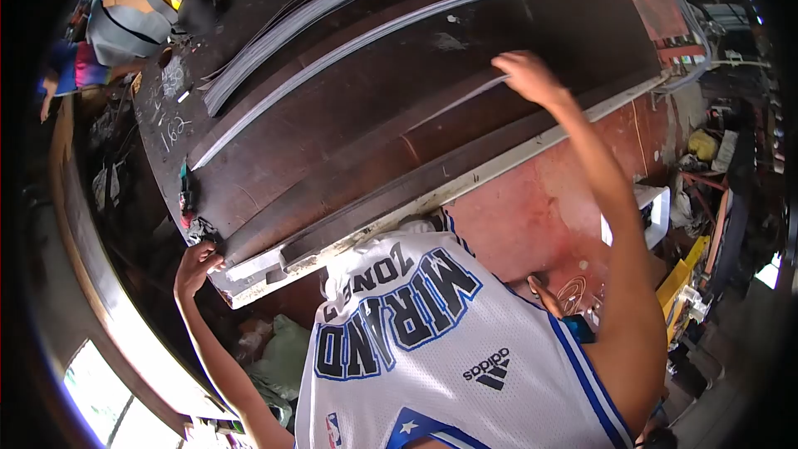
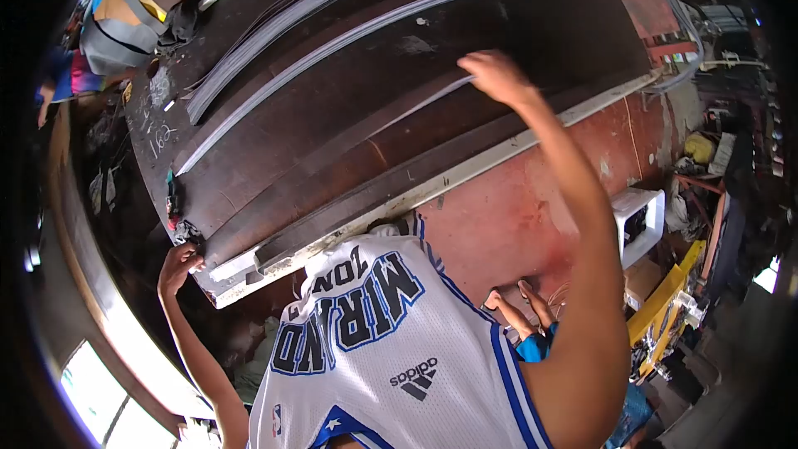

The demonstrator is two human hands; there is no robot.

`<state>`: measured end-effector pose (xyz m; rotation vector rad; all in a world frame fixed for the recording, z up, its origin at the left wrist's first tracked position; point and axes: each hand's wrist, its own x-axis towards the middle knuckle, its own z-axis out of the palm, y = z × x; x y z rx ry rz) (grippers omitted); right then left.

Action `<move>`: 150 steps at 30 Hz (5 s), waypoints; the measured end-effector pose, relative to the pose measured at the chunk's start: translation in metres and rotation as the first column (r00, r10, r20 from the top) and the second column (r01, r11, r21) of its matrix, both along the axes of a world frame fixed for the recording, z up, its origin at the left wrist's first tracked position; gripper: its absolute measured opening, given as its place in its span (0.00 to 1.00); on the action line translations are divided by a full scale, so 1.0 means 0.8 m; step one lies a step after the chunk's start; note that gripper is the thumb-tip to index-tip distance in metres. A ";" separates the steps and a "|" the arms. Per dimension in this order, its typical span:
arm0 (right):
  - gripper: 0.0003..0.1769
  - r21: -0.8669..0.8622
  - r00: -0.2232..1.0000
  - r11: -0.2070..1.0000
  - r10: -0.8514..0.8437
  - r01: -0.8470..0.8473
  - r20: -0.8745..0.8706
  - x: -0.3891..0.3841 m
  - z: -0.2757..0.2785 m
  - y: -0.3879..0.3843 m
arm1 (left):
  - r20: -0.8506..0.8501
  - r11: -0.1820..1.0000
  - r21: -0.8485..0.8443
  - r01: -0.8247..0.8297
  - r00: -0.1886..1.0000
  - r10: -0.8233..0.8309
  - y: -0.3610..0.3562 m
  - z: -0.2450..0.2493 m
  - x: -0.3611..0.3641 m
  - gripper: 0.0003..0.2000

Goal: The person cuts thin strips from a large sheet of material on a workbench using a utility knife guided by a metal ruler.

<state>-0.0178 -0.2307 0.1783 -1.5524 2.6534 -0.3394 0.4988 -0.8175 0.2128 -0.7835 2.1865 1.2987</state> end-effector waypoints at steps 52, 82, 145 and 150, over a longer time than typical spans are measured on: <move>0.16 -0.188 0.892 0.927 0.365 -0.323 0.268 0.236 -0.033 -0.305 | -0.544 0.509 -0.794 -0.333 0.763 -0.350 0.211 -0.137 -0.136 0.14; 0.19 0.088 0.894 0.945 0.265 -0.316 0.362 0.158 -0.057 -0.374 | -0.276 0.448 -0.006 -0.894 0.432 0.859 0.472 -0.375 0.047 0.10; 0.20 0.038 0.835 0.889 0.414 -0.457 0.362 0.174 -0.026 -0.410 | 0.217 -0.067 0.123 -0.990 -0.039 0.975 0.819 -0.459 -0.035 0.14; 0.20 0.027 0.831 0.888 0.419 -0.460 0.367 0.173 -0.027 -0.408 | 0.217 -0.034 0.113 -0.993 -0.009 0.976 0.818 -0.462 -0.033 0.14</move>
